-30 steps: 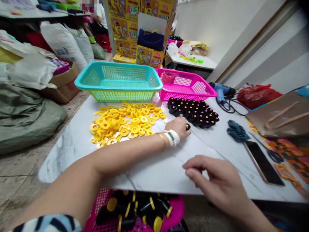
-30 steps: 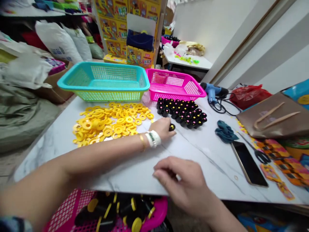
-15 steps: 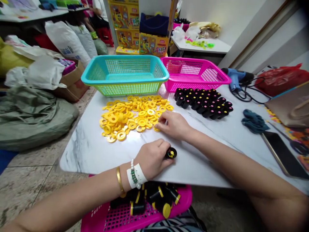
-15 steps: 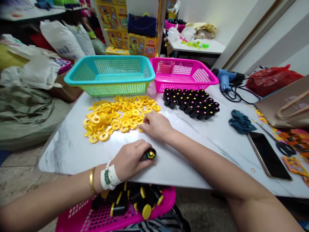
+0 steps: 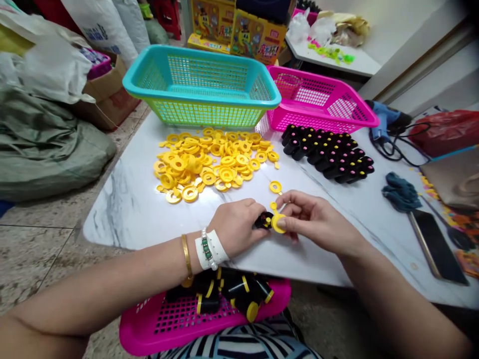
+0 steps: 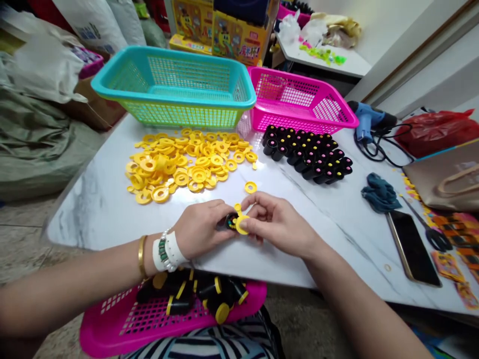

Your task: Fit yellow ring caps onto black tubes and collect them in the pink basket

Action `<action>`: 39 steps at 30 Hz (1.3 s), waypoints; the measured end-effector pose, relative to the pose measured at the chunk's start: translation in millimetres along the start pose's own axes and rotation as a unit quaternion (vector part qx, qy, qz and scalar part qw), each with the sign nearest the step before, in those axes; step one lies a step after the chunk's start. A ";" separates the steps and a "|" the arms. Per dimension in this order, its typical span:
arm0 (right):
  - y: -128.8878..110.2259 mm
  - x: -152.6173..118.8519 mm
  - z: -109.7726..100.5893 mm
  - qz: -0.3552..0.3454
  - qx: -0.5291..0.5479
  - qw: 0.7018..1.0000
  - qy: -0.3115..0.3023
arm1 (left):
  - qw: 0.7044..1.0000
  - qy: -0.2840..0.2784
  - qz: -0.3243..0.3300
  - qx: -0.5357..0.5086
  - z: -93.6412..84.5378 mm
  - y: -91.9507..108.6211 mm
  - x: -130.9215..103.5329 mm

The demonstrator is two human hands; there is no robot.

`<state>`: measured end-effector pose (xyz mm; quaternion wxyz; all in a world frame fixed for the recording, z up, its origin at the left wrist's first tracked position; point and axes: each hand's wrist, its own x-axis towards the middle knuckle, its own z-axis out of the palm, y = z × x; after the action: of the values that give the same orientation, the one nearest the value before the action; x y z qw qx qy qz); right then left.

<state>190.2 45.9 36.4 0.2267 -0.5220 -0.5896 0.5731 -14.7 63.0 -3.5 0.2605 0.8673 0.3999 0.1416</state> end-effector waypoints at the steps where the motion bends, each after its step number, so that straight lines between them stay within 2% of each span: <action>1: 1.9 -1.3 5.6 -0.024 -0.037 0.999 0.027 | 1.000 0.002 0.003 0.005 0.0 0.1 0.1; 4: 3.3 -0.9 17.0 -0.078 -0.144 0.983 0.081 | 1.000 0.008 0.010 0.010 0.2 -0.3 -0.4; 10: -12.2 -9.5 19.2 -0.119 -0.224 0.965 0.062 | 1.000 -0.004 0.001 0.000 -0.5 0.8 -0.7; 13: -13.7 -9.9 15.1 -0.093 -0.143 0.984 0.060 | 1.000 -0.008 0.001 0.003 -1.8 2.0 -0.6; 17: 0.8 4.2 15.2 -0.049 0.012 0.997 0.056 | 1.000 -0.010 -0.005 0.009 -3.1 2.5 -0.1; 21: 13.6 14.3 23.3 -0.037 0.040 0.992 0.115 | 1.000 -0.023 -0.012 0.017 -5.1 3.4 0.5; 25: 10.9 7.2 27.7 0.014 0.091 0.989 0.112 | 0.999 -0.031 -0.018 0.006 -6.8 4.3 1.0; 30: 5.8 -3.1 27.9 0.004 0.121 0.986 0.119 | 0.999 -0.027 -0.017 0.000 -6.1 3.1 1.4; 35: 10.0 2.7 35.9 -0.002 0.077 0.982 0.170 | 0.999 -0.026 -0.017 -0.017 -5.6 2.4 1.1; 39: 12.8 7.9 39.1 -0.002 0.088 0.980 0.178 | 1.000 -0.018 -0.017 -0.013 -5.3 2.4 2.0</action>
<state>158.1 33.1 12.8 0.3743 -0.5923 -0.4880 0.5205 -14.4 65.0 2.3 0.2810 0.8592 0.4084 0.1264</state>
